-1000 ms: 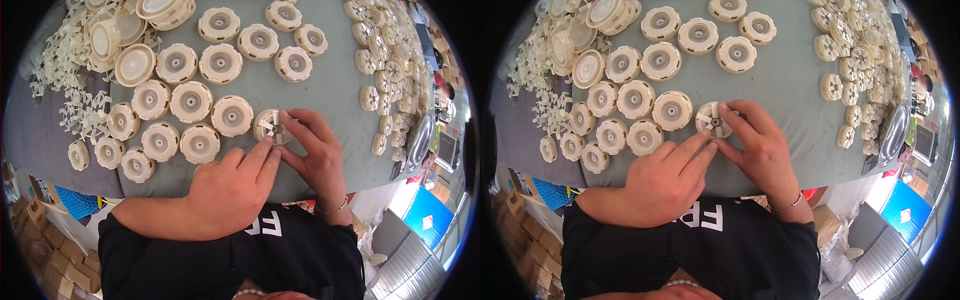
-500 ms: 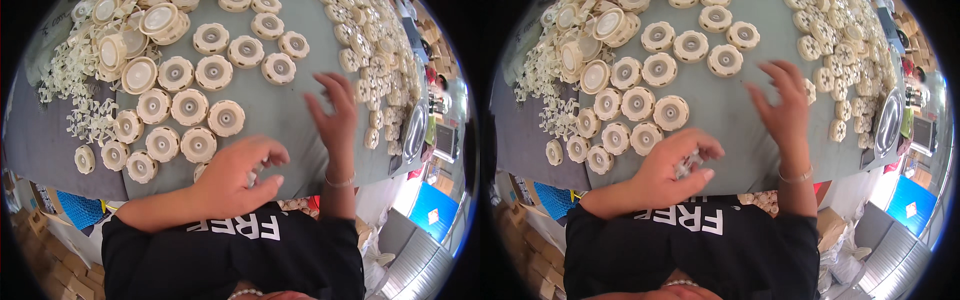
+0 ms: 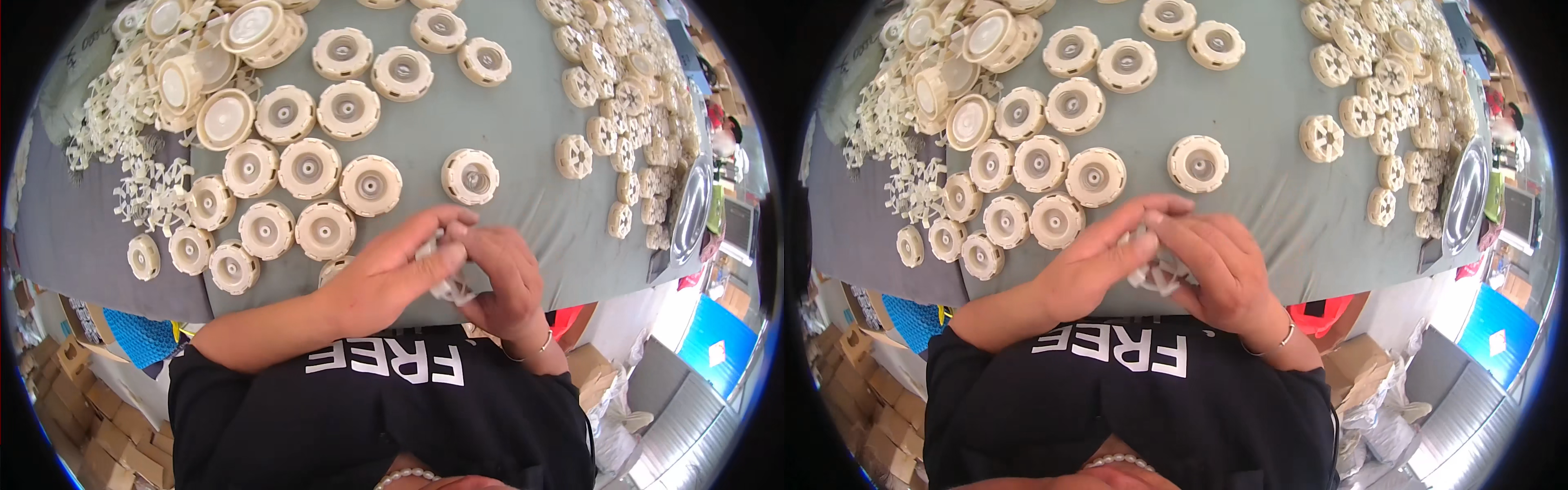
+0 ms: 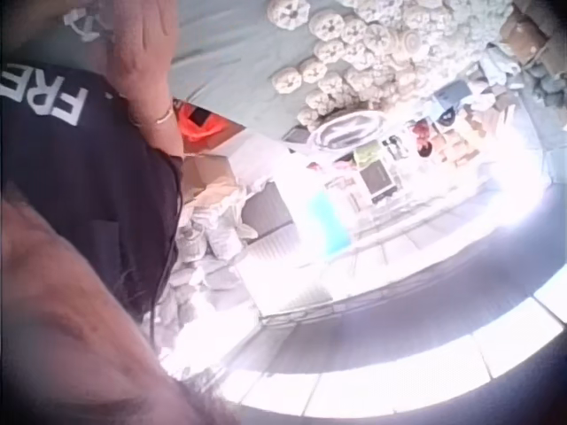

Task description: The person assembles small white plastic components by hand. They pick up a base piece, insert a metal spring, and then fit a cross-shaped plastic piece into the center. The person repeats this process for multiple units, placing the finished assemblies on the table.

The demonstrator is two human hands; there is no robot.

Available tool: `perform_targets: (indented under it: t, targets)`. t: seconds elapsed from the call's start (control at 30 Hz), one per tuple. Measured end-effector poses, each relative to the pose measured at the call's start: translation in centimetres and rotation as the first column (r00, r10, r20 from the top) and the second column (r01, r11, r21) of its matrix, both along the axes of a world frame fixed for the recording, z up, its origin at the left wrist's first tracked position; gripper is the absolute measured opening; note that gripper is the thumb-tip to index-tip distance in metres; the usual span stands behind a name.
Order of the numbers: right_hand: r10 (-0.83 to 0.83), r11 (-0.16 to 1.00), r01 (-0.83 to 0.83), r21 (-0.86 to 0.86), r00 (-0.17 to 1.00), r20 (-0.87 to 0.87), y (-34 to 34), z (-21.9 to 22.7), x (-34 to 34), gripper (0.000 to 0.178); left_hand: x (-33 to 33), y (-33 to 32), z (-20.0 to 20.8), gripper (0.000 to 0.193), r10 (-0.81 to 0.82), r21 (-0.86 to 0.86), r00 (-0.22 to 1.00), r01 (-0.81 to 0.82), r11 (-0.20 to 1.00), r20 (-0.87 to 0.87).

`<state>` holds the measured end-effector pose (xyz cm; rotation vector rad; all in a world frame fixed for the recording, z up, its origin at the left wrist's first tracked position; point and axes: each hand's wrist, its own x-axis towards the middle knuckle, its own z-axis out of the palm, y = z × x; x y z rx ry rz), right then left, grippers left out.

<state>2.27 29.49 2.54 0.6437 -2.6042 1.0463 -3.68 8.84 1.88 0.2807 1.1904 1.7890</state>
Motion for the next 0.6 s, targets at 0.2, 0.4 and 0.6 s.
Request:
perform_targets:
  t: [0.2,0.4,0.6]
  targets:
    - [-0.361,0.705,0.618,-0.348,0.735,0.574,5.5,-2.3,2.8,0.058,0.1,1.1,-0.2,0.072,-0.028,-0.279,0.685,-0.258,0.925,-0.728]
    - [-0.543,0.839,0.513,0.180,0.780,0.310,7.5,-0.7,1.3,0.066,-1.5,6.2,-1.7,0.058,-0.102,-0.337,0.422,-0.531,0.778,-0.901]
    - [-0.358,0.930,0.358,0.080,0.837,0.414,8.8,-0.7,1.1,0.067,-2.6,5.8,-2.7,0.050,-0.117,-0.380,0.518,-0.438,0.815,-0.847]
